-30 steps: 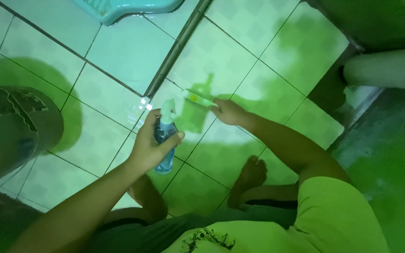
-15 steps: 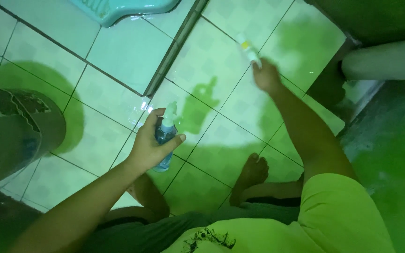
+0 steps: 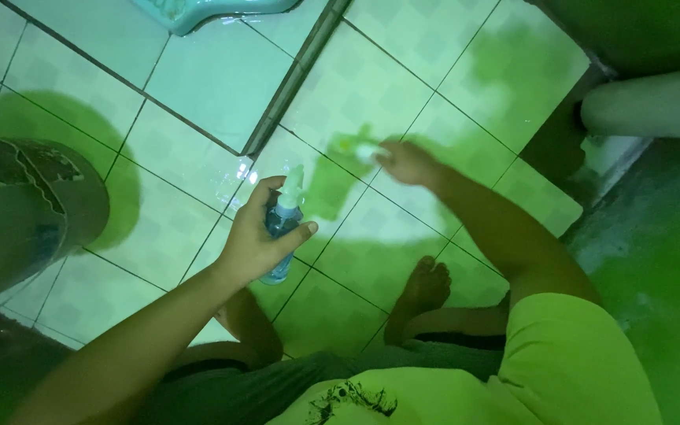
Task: The person scrubs the tiled bathroom floor using a brush and liquid soap, then rinses the area by pouring water from a pink scoop. They repeat the scrubbing and rinsing process on different sections of the floor.
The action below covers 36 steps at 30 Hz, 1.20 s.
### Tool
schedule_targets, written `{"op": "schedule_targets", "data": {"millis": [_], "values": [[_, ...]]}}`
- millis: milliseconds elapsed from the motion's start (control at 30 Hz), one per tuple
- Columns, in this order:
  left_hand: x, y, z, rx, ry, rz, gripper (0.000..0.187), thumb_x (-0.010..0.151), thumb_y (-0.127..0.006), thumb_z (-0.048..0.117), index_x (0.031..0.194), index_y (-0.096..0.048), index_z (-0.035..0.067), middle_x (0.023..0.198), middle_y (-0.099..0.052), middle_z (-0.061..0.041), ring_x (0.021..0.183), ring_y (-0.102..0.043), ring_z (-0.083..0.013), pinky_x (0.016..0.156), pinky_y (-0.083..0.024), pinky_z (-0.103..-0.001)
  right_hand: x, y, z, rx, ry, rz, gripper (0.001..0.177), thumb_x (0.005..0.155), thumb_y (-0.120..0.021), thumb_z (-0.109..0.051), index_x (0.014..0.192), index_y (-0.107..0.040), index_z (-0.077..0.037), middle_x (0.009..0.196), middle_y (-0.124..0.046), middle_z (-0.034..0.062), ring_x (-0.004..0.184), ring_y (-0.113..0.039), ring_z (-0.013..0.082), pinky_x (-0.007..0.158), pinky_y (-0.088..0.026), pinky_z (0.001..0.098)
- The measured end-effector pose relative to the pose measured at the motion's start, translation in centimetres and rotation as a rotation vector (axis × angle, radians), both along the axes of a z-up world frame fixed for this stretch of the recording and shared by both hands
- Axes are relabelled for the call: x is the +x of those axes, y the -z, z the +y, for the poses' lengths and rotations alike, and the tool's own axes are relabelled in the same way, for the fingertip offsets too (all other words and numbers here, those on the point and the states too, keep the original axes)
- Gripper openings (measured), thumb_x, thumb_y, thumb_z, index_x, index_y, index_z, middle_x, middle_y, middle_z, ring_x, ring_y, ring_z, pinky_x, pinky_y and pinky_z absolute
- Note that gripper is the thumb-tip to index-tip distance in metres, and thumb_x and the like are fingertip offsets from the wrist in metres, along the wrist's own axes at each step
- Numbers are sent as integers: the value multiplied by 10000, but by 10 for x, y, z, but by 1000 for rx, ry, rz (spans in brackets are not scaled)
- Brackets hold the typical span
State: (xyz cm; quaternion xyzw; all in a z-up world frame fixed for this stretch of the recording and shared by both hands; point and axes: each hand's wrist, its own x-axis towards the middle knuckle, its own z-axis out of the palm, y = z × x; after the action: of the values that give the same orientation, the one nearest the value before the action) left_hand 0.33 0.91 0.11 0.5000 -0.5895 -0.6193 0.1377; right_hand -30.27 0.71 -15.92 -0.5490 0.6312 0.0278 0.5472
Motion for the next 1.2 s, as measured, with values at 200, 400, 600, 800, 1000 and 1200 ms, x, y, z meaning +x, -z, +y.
{"op": "schedule_targets", "data": {"millis": [200,400,600,800,1000,1200], "values": [[1,2,-2,28,-11,-34,621,838,-791,188,1330,-468,-11,990,-642,-244,963,-639,-351,856,-494,-507,-107,69,-14,-113,270,407,666,1077,-447,-566,1530,-501,-81,1442,-571,248,1368,-504,403,1136,-391,551],[-1,7,-3,42,-17,-49,627,831,-805,182,1325,-474,-16,993,-650,-258,959,-642,-352,854,-498,-518,-85,94,1,-177,498,357,610,1097,-458,-584,1378,-603,-62,1314,-638,243,1277,-576,414,1053,-452,570],[-10,11,-7,44,-26,-39,635,825,-811,182,1318,-474,-33,976,-651,-239,946,-641,-344,857,-502,-508,19,-16,14,-11,260,90,589,1048,-488,-402,1465,-536,11,1395,-597,300,1330,-549,448,1114,-431,568],[-19,12,-13,60,-14,-35,610,838,-794,160,1323,-471,-20,968,-646,-237,948,-640,-335,853,-502,-494,9,-15,12,24,-114,13,533,1067,-411,-412,1364,-607,-14,1262,-670,302,1227,-612,485,1042,-481,595],[-16,27,-14,81,-20,-71,597,822,-791,147,1303,-485,-28,969,-656,-241,945,-644,-344,854,-510,-514,-72,33,-9,-90,198,195,622,1076,-465,-442,1465,-535,38,1409,-578,307,1334,-527,458,1129,-389,579],[-27,17,-21,50,-45,-60,614,792,-817,121,1292,-495,-28,946,-656,-243,911,-636,-336,830,-510,-503,-95,61,-9,-156,400,364,514,1092,-441,-511,1223,-629,-52,1106,-691,313,1134,-651,474,951,-500,617]]}}
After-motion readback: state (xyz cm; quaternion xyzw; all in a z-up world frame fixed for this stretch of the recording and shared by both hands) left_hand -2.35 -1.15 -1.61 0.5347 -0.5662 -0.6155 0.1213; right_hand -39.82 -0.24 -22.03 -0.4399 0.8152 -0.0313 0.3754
